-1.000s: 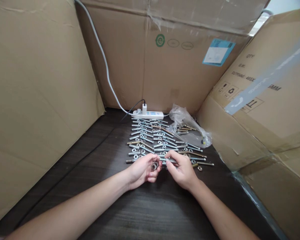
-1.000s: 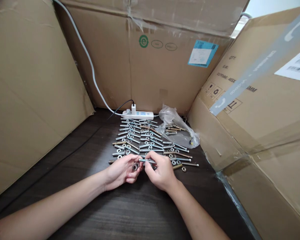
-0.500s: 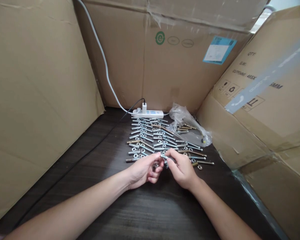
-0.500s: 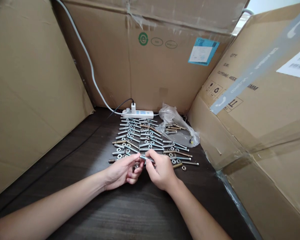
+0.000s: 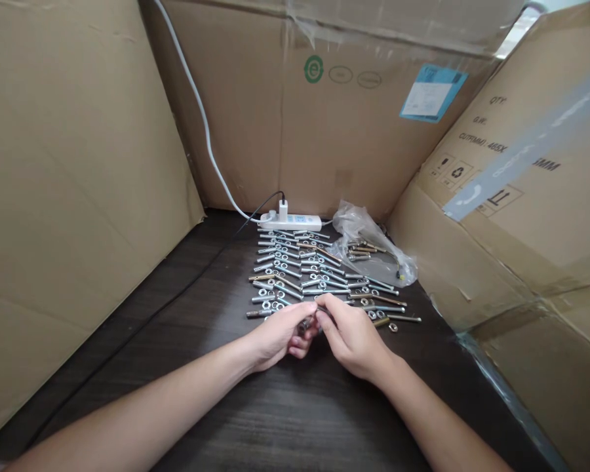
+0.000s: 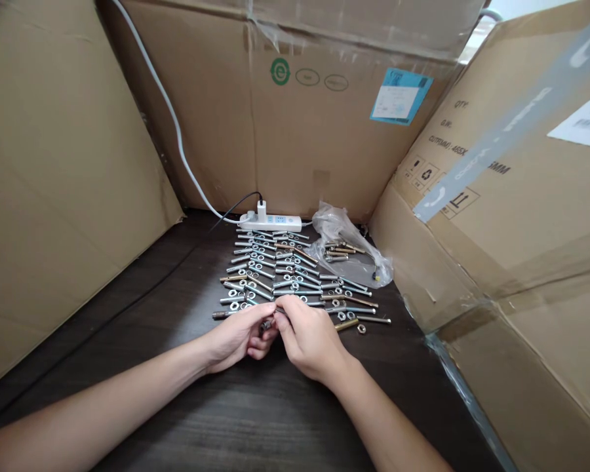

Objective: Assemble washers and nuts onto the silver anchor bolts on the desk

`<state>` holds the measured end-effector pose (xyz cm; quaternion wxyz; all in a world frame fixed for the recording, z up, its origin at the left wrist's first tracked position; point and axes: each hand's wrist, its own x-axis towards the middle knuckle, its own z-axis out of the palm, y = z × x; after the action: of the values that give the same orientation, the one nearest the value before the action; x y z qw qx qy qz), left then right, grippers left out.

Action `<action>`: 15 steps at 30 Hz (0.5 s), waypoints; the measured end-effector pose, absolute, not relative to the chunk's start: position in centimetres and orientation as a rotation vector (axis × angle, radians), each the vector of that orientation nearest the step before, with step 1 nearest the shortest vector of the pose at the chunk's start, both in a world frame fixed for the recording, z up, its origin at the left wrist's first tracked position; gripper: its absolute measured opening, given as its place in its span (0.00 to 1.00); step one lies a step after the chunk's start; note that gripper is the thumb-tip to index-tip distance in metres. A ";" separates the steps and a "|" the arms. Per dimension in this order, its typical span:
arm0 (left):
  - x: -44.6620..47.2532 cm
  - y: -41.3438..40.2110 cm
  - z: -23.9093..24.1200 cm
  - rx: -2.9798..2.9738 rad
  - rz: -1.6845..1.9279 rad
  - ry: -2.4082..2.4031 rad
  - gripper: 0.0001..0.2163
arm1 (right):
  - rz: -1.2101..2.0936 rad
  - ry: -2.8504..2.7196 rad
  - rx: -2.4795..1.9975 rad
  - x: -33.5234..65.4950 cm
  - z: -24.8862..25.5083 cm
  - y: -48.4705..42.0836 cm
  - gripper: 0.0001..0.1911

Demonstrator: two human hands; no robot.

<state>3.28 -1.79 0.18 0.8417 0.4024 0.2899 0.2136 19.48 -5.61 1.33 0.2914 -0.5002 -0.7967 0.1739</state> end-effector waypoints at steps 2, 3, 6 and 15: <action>3.3 -1.7 0.2 0.860 0.469 0.604 0.16 | 0.422 -2.129 -1.321 19.6 1.2 -5.5 0.07; 3.3 -1.7 0.2 0.882 0.487 0.604 0.16 | 0.403 -2.132 -1.312 19.6 1.1 -5.5 0.07; 3.3 -1.6 0.2 0.993 0.533 0.637 0.15 | 0.359 -2.136 -1.286 19.7 1.1 -5.4 0.08; 2.7 -0.9 2.1 1.769 0.806 0.892 0.09 | 0.240 -1.992 -1.450 19.4 1.4 -5.7 0.05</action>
<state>2.72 -0.95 2.13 0.4804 0.7254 0.3658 0.3306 19.41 -5.73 1.44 0.3267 -0.5537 -0.7605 0.0915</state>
